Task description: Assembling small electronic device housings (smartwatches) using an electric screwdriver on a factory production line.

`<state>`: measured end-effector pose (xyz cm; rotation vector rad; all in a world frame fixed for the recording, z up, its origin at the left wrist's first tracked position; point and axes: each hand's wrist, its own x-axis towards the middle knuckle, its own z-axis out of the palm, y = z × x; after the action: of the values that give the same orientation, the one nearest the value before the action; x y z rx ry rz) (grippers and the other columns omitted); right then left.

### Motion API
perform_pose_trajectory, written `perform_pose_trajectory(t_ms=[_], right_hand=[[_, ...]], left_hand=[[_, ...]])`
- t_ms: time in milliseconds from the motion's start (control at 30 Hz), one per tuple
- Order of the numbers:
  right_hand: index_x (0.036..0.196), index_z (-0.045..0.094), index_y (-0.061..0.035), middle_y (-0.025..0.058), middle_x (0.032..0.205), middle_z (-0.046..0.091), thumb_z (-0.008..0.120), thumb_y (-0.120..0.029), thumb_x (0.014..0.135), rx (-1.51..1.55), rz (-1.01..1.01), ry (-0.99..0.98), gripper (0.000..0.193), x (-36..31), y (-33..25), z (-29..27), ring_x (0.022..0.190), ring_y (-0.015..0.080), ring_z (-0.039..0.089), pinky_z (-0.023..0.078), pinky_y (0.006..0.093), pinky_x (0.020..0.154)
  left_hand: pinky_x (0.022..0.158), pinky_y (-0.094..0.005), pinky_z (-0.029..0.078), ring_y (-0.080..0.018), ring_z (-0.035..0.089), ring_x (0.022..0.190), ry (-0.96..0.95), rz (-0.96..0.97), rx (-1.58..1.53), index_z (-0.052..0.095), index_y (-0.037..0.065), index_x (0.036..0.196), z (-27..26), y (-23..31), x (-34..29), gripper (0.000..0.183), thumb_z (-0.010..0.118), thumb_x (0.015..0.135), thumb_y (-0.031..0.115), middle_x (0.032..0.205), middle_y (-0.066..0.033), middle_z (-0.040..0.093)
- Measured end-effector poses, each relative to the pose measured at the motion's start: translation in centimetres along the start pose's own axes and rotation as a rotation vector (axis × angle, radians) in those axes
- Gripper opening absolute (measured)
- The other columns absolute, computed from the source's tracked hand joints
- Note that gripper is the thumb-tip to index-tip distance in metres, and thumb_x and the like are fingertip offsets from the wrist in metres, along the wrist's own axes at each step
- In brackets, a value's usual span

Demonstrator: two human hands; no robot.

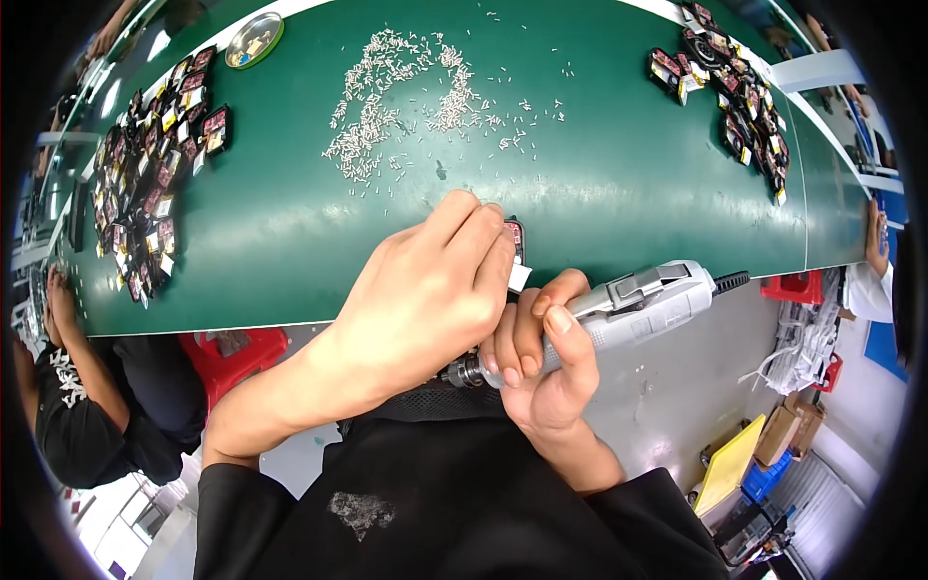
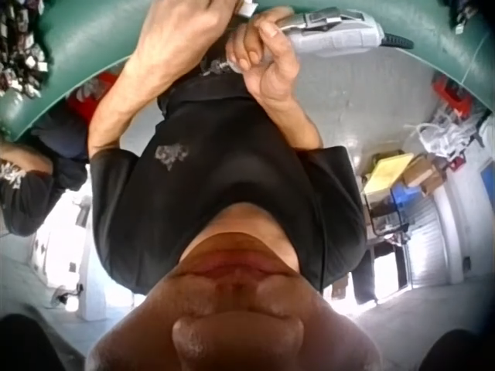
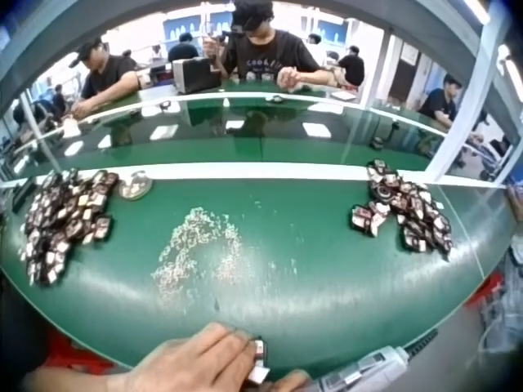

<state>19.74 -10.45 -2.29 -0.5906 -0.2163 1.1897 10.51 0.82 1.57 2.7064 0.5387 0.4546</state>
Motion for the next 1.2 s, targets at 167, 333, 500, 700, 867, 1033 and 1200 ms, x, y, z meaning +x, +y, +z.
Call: perform_pose_trajectory(t_ms=[167, 333, 500, 700, 867, 1033, 1200], right_hand=[[0.095, 0.042, -0.0052, 0.0044, 0.053, 0.038, 0.046, -0.010, 0.091, -0.058, -0.010, 0.041, 0.007, 0.0, 0.2, -0.2, 0.043, 0.0146, 0.040, 0.038, 0.0286, 0.044], [0.094, 0.042, -0.0051, 0.0039, 0.053, 0.038, 0.045, -0.010, 0.091, -0.081, 0.022, 0.014, 0.007, 0.4, -0.8, -0.4, 0.041, 0.0142, 0.039, 0.037, 0.0285, 0.042], [0.094, 0.043, -0.0069, 0.0004, 0.051, 0.039, 0.050, -0.015, 0.091, -0.105, -0.028, -0.282, 0.011, 2.0, -6.2, -0.1, 0.038, 0.0109, 0.037, 0.037, 0.0278, 0.042], [0.091, 0.052, -0.0064, -0.0014, 0.052, 0.041, 0.052, -0.036, 0.094, -0.228, -0.216, -0.368, 0.029, 5.8, -9.8, 1.7, 0.042, 0.0087, 0.040, 0.035, 0.0251, 0.048], [0.093, 0.057, -0.0060, -0.0025, 0.051, 0.040, 0.047, -0.040, 0.095, -0.302, -0.230, -0.412, 0.036, 8.0, -8.8, 0.8, 0.044, 0.0081, 0.040, 0.034, 0.0241, 0.050], [0.092, 0.057, -0.0068, -0.0019, 0.051, 0.041, 0.047, -0.040, 0.095, -0.304, -0.203, -0.371, 0.035, 8.3, -8.1, 0.3, 0.044, 0.0085, 0.040, 0.035, 0.0250, 0.051], [0.089, 0.053, -0.0085, -0.0020, 0.052, 0.040, 0.045, -0.039, 0.096, -0.362, -0.157, -0.387, 0.033, 8.0, -8.5, 0.5, 0.043, 0.0085, 0.038, 0.035, 0.0251, 0.051]], left_hand=[[0.065, -0.0340, 0.054, -0.0294, 0.059, 0.088, 0.094, 0.089, 0.015, 0.060, -0.009, 0.094, 1.3, 0.5, -0.6, 0.038, 0.063, 0.058, 0.003, 0.098, -0.0160, 0.060], [0.066, -0.0334, 0.054, -0.0297, 0.059, 0.090, 0.113, 0.061, 0.054, 0.061, -0.010, 0.095, 1.7, 0.7, -0.9, 0.038, 0.064, 0.060, 0.003, 0.103, -0.0176, 0.059], [0.067, -0.0344, 0.053, -0.0308, 0.057, 0.094, 0.098, 0.099, 0.074, 0.060, -0.012, 0.099, 2.2, 0.4, -1.6, 0.038, 0.065, 0.063, -0.002, 0.110, -0.0192, 0.057], [0.069, -0.0354, 0.053, -0.0329, 0.057, 0.096, 0.054, 0.115, 0.041, 0.059, -0.014, 0.099, 1.9, 0.6, -1.6, 0.036, 0.065, 0.065, -0.004, 0.113, -0.0222, 0.056], [0.069, -0.0351, 0.053, -0.0327, 0.058, 0.094, 0.081, 0.100, 0.048, 0.059, -0.014, 0.099, 2.2, 0.3, -1.8, 0.037, 0.066, 0.064, -0.005, 0.111, -0.0221, 0.057], [0.067, -0.0346, 0.053, -0.0320, 0.059, 0.091, 0.106, 0.110, 0.059, 0.060, -0.014, 0.098, 2.5, 0.2, -1.8, 0.037, 0.066, 0.064, -0.004, 0.107, -0.0212, 0.059], [0.064, -0.0330, 0.053, -0.0314, 0.059, 0.090, 0.137, 0.115, 0.005, 0.060, -0.014, 0.097, 3.0, 0.3, -1.8, 0.036, 0.066, 0.062, -0.004, 0.106, -0.0206, 0.059]])
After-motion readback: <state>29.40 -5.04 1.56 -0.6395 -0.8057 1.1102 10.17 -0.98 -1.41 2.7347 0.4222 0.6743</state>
